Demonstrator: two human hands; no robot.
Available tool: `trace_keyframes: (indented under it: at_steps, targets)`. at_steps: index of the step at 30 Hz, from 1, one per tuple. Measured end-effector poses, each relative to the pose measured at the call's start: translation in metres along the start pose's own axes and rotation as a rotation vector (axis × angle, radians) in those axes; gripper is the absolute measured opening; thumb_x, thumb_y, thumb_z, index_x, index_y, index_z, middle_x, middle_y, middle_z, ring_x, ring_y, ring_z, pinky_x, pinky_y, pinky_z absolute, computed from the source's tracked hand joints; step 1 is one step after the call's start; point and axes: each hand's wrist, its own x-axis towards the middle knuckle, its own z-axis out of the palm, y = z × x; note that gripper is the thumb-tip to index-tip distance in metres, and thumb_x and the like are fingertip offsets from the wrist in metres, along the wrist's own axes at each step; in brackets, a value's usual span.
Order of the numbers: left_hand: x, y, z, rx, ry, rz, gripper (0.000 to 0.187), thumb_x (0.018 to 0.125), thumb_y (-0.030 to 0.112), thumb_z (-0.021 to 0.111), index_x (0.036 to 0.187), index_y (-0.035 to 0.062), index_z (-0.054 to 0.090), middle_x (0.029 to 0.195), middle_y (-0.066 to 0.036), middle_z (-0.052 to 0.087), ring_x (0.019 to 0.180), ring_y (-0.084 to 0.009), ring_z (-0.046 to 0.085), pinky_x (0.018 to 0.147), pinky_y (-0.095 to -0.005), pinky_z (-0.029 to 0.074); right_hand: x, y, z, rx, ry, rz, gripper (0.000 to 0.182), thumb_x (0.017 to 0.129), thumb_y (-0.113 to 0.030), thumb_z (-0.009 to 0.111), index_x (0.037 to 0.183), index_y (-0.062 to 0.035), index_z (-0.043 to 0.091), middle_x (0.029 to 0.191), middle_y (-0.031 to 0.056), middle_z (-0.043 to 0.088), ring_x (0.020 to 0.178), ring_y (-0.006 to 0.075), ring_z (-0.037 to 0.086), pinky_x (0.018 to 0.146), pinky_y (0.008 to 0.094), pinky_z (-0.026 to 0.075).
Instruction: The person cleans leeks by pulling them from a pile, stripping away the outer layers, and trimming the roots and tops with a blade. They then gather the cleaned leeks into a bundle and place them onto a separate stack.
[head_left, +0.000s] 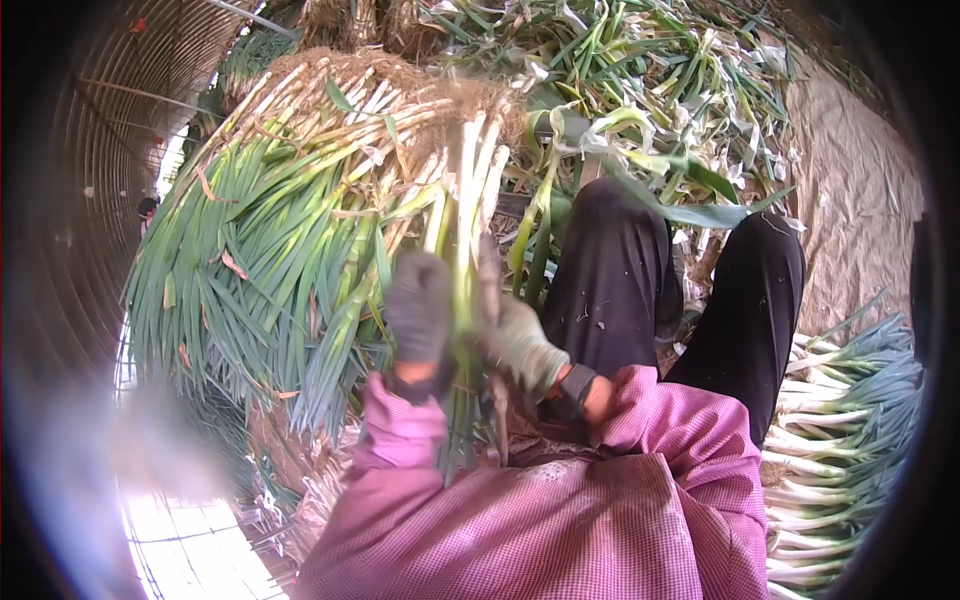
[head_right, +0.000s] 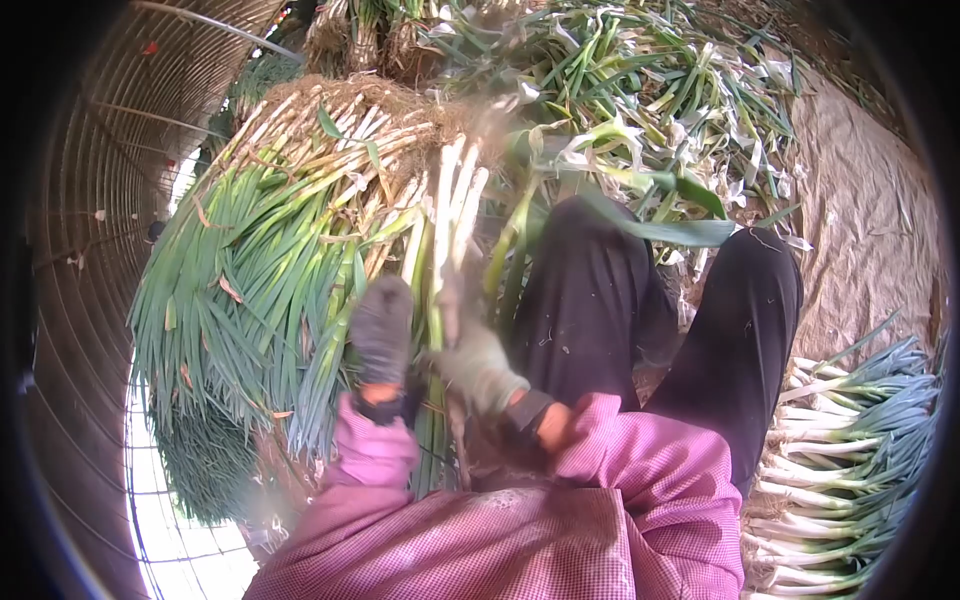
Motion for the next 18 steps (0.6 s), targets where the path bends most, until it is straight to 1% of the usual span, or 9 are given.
trace_keyframes:
  at_steps: [2, 3, 5, 7, 10, 13, 15, 16, 18]
  targets:
    - [-0.032, -0.027, 0.027, -0.032, 0.131, 0.307, 0.014, 0.081, 0.013, 0.065, 0.090, 0.0025, 0.063, 0.086, -0.012, 0.064, 0.076, -0.0237, 0.062, 0.068, -0.0341, 0.050, -0.011, -0.009, 0.002, -0.072, -0.086, -0.019, 0.051, 0.074, -0.012, 0.074, 0.118, 0.0032, 0.054, 0.098, 0.0130, 0.064, 0.084, 0.0219, 0.063, 0.074, 0.0319, 0.051]
    - [-0.043, -0.022, 0.027, -0.041, 0.159, 0.339, 0.016, 0.078, 0.013, 0.067, 0.089, 0.0025, 0.063, 0.086, -0.012, 0.064, 0.075, -0.0237, 0.062, 0.067, -0.0337, 0.050, -0.006, 0.001, 0.005, -0.026, -0.101, -0.019, 0.044, 0.072, -0.015, 0.077, 0.109, 0.0028, 0.060, 0.090, 0.0099, 0.065, 0.079, 0.0178, 0.062, 0.070, 0.0302, 0.051]
    - [-0.063, -0.010, 0.022, -0.064, 0.234, 0.404, 0.020, 0.073, 0.014, 0.071, 0.087, 0.0026, 0.063, 0.085, -0.012, 0.064, 0.072, -0.0237, 0.061, 0.066, -0.0330, 0.050, 0.004, 0.007, 0.001, -0.045, -0.104, 0.071, 0.041, 0.073, -0.015, 0.076, 0.107, 0.0023, 0.061, 0.090, 0.0096, 0.066, 0.079, 0.0181, 0.062, 0.070, 0.0311, 0.051]
    - [-0.075, -0.088, 0.073, 0.038, 0.204, 0.237, 0.024, 0.067, 0.013, 0.074, 0.086, 0.0036, 0.063, 0.080, -0.012, 0.061, 0.067, -0.0263, 0.058, 0.063, -0.0348, 0.048, 0.005, 0.003, -0.003, -0.055, -0.094, 0.120, 0.038, 0.074, -0.015, 0.076, 0.105, 0.0016, 0.062, 0.089, 0.0091, 0.066, 0.078, 0.0178, 0.062, 0.070, 0.0315, 0.051]
    - [-0.054, -0.040, 0.035, 0.051, 0.097, 0.418, 0.020, 0.067, 0.012, 0.073, 0.083, 0.0054, 0.063, 0.075, -0.011, 0.057, 0.065, -0.0280, 0.057, 0.059, -0.0361, 0.047, -0.008, -0.002, -0.004, -0.031, -0.049, 0.114, 0.036, 0.075, -0.015, 0.075, 0.105, 0.0003, 0.062, 0.087, 0.0081, 0.065, 0.077, 0.0165, 0.062, 0.068, 0.0309, 0.051]
    - [-0.058, -0.053, 0.031, 0.143, -0.052, 0.296, 0.023, 0.069, 0.015, 0.073, 0.087, 0.0047, 0.062, 0.076, -0.014, 0.057, 0.069, -0.0321, 0.059, 0.060, -0.0395, 0.047, -0.013, -0.009, -0.003, -0.030, -0.009, 0.053, 0.034, 0.075, -0.014, 0.075, 0.104, -0.0007, 0.062, 0.086, 0.0079, 0.065, 0.075, 0.0157, 0.062, 0.066, 0.0304, 0.051]
    - [-0.066, -0.066, 0.028, 0.196, -0.168, 0.158, 0.041, 0.071, 0.022, 0.074, 0.102, 0.0011, 0.058, 0.086, -0.021, 0.061, 0.075, -0.0377, 0.062, 0.066, -0.0430, 0.049, -0.011, -0.011, -0.004, -0.062, -0.020, 0.063, 0.033, 0.075, -0.014, 0.075, 0.103, -0.0015, 0.062, 0.086, 0.0082, 0.065, 0.073, 0.0158, 0.062, 0.064, 0.0306, 0.052]
    - [-0.070, -0.071, 0.027, 0.147, -0.197, 0.086, 0.038, 0.072, 0.018, 0.072, 0.102, -0.0011, 0.059, 0.089, -0.021, 0.062, 0.078, -0.0389, 0.062, 0.067, -0.0433, 0.050, -0.007, -0.009, -0.005, -0.024, -0.026, 0.050, 0.032, 0.075, -0.013, 0.074, 0.102, -0.0010, 0.062, 0.085, 0.0087, 0.065, 0.072, 0.0164, 0.063, 0.064, 0.0311, 0.052]
    - [-0.064, -0.048, 0.017, 0.282, -0.456, -0.168, 0.030, 0.076, 0.016, 0.069, 0.099, -0.0019, 0.060, 0.086, -0.021, 0.062, 0.078, -0.0380, 0.062, 0.068, -0.0433, 0.050, 0.004, 0.000, -0.007, 0.049, -0.039, 0.029, 0.031, 0.075, -0.012, 0.074, 0.100, 0.0001, 0.062, 0.084, 0.0097, 0.066, 0.070, 0.0177, 0.063, 0.063, 0.0319, 0.052]
